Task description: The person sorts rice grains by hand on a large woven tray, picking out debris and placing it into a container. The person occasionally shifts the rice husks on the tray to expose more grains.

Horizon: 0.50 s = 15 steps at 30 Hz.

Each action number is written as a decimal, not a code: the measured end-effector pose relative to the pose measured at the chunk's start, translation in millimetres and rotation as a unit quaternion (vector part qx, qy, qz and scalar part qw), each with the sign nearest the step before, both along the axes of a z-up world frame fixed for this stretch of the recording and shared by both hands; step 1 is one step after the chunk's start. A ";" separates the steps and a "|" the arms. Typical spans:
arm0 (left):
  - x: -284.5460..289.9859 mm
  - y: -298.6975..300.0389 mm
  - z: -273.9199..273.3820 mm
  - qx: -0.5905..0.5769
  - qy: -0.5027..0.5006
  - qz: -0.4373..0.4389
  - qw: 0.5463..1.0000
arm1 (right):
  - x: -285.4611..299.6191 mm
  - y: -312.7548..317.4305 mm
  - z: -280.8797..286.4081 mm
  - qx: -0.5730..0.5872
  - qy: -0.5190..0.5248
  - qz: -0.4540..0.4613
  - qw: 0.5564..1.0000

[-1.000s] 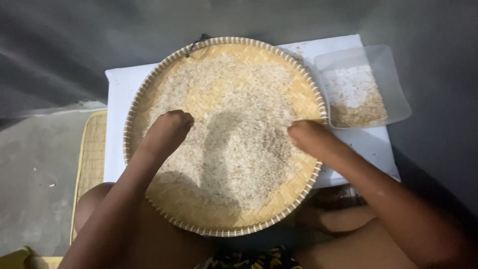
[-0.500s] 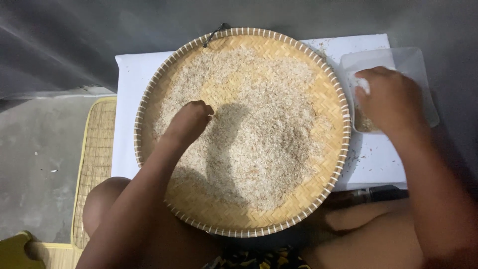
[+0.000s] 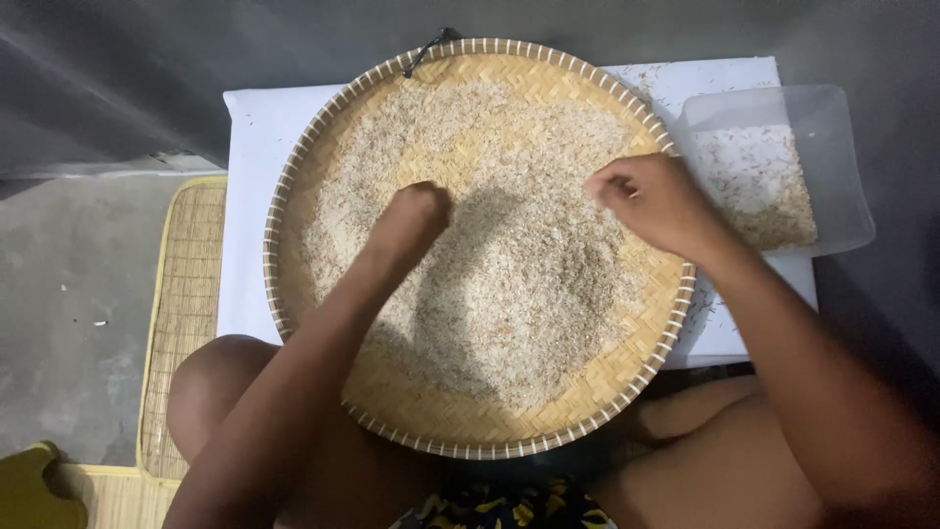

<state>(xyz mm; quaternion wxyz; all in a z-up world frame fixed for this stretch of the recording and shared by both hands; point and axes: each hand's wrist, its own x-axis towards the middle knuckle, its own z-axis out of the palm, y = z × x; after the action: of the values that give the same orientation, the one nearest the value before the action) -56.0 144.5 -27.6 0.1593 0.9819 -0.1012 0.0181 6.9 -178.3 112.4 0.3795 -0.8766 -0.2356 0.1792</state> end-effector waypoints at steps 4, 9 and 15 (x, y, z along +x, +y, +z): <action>-21.3 -58.0 68.1 -0.042 -0.101 -0.096 0.989 | -8.9 27.4 -33.4 0.079 0.200 0.015 0.977; -42.0 -85.2 67.6 -0.011 -0.163 -0.248 0.955 | -24.9 38.5 -75.4 0.174 0.437 -0.001 0.882; -50.1 -85.7 102.7 -0.051 -0.157 -0.265 0.950 | -6.8 12.2 -53.6 0.191 0.363 -0.018 0.912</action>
<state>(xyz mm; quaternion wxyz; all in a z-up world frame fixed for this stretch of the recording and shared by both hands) -106.2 58.8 75.1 0.1907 0.8951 -0.3802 0.1340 0.1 -166.1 58.7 0.6025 -0.6659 -0.0951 0.4295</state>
